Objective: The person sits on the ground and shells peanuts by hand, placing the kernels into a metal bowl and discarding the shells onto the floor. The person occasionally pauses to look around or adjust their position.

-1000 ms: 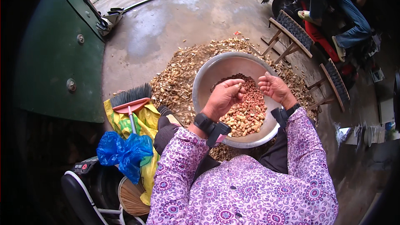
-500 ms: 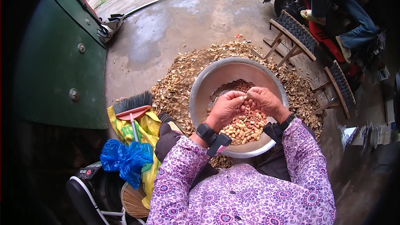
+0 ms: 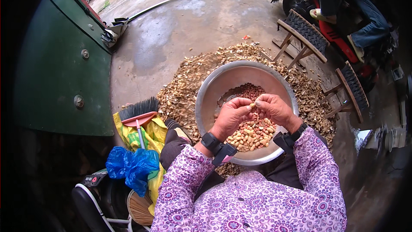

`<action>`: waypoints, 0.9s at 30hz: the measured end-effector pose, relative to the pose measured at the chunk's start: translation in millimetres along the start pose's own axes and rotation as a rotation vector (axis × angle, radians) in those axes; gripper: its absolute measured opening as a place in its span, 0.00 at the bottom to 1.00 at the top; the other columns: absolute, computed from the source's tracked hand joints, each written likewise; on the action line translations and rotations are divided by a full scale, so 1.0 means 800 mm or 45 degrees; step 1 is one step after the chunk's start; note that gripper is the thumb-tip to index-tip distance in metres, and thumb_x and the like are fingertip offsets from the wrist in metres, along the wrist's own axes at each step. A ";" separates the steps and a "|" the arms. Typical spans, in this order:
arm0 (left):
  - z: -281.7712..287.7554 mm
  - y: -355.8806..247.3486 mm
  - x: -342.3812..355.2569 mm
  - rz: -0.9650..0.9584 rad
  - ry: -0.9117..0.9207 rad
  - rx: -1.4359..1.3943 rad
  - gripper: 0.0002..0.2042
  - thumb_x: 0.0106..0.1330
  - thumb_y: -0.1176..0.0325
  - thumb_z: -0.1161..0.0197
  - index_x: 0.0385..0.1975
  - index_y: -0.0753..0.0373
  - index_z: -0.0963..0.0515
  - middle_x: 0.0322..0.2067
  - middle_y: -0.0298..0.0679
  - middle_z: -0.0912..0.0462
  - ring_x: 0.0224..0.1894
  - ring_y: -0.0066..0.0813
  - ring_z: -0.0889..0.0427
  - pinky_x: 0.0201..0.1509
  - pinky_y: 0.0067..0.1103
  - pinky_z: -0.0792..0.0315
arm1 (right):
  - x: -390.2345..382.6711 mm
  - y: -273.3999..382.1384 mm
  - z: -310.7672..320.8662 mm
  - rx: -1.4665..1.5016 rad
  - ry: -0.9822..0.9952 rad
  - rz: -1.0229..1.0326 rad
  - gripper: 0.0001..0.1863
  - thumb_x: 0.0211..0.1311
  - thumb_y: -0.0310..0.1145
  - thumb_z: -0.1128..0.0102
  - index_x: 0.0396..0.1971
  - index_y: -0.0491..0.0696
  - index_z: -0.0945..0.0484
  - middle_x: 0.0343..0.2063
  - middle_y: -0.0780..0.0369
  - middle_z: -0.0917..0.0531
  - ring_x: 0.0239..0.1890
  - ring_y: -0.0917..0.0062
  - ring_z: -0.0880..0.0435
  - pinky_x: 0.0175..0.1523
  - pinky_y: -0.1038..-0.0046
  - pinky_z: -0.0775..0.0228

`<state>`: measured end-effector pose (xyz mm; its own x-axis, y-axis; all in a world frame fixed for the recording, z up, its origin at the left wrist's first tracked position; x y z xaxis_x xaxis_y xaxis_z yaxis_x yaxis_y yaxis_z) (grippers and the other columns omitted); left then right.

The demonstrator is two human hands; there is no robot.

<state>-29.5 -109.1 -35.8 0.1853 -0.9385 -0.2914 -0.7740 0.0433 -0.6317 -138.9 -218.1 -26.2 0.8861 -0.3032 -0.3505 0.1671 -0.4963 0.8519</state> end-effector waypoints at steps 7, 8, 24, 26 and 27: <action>0.006 -0.002 -0.006 -0.018 -0.014 0.177 0.07 0.53 0.76 0.41 0.32 0.67 0.28 0.27 0.37 0.24 0.26 0.22 0.25 0.28 0.18 0.27 | 0.001 0.005 -0.013 -0.085 -0.040 0.021 0.10 0.55 0.36 0.45 0.26 0.43 0.27 0.19 0.68 0.27 0.21 0.88 0.31 0.25 0.87 0.40; 0.006 -0.001 -0.006 -0.019 -0.015 0.176 0.07 0.53 0.76 0.41 0.32 0.67 0.28 0.27 0.37 0.24 0.26 0.22 0.25 0.28 0.18 0.27 | 0.001 0.004 -0.012 -0.136 -0.048 0.034 0.11 0.54 0.37 0.44 0.26 0.43 0.27 0.19 0.68 0.27 0.21 0.88 0.32 0.25 0.87 0.40; 0.009 0.006 -0.008 0.001 0.021 0.187 0.06 0.53 0.76 0.41 0.31 0.68 0.27 0.25 0.37 0.24 0.24 0.22 0.25 0.26 0.17 0.28 | 0.005 -0.003 -0.015 -0.202 -0.057 0.049 0.16 0.48 0.39 0.37 0.30 0.42 0.28 0.21 0.67 0.27 0.22 0.87 0.31 0.26 0.86 0.40; 0.006 0.004 -0.009 -0.002 0.006 0.175 0.06 0.54 0.76 0.42 0.30 0.67 0.28 0.23 0.36 0.24 0.22 0.21 0.26 0.24 0.15 0.29 | 0.005 -0.005 -0.014 -0.198 -0.074 0.064 0.17 0.48 0.39 0.37 0.32 0.42 0.28 0.23 0.66 0.26 0.24 0.87 0.30 0.28 0.86 0.39; 0.004 0.003 -0.010 0.026 0.009 0.164 0.06 0.54 0.76 0.42 0.30 0.67 0.28 0.24 0.37 0.24 0.22 0.21 0.26 0.25 0.15 0.29 | 0.006 -0.006 -0.013 -0.196 -0.089 0.079 0.18 0.48 0.39 0.37 0.34 0.42 0.28 0.25 0.66 0.26 0.26 0.86 0.29 0.30 0.86 0.38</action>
<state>-31.0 -100.4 -37.5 0.1657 -0.9393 -0.3004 -0.6934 0.1056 -0.7127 -131.0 -208.3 -27.6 0.8654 -0.3881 -0.3170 0.1819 -0.3460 0.9204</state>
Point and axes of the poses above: each hand's wrist, its own x-axis towards the middle knuckle, its own z-axis out of the back of the hand, y = z × x, the point moved 3 cm from there along x, towards the middle knuckle
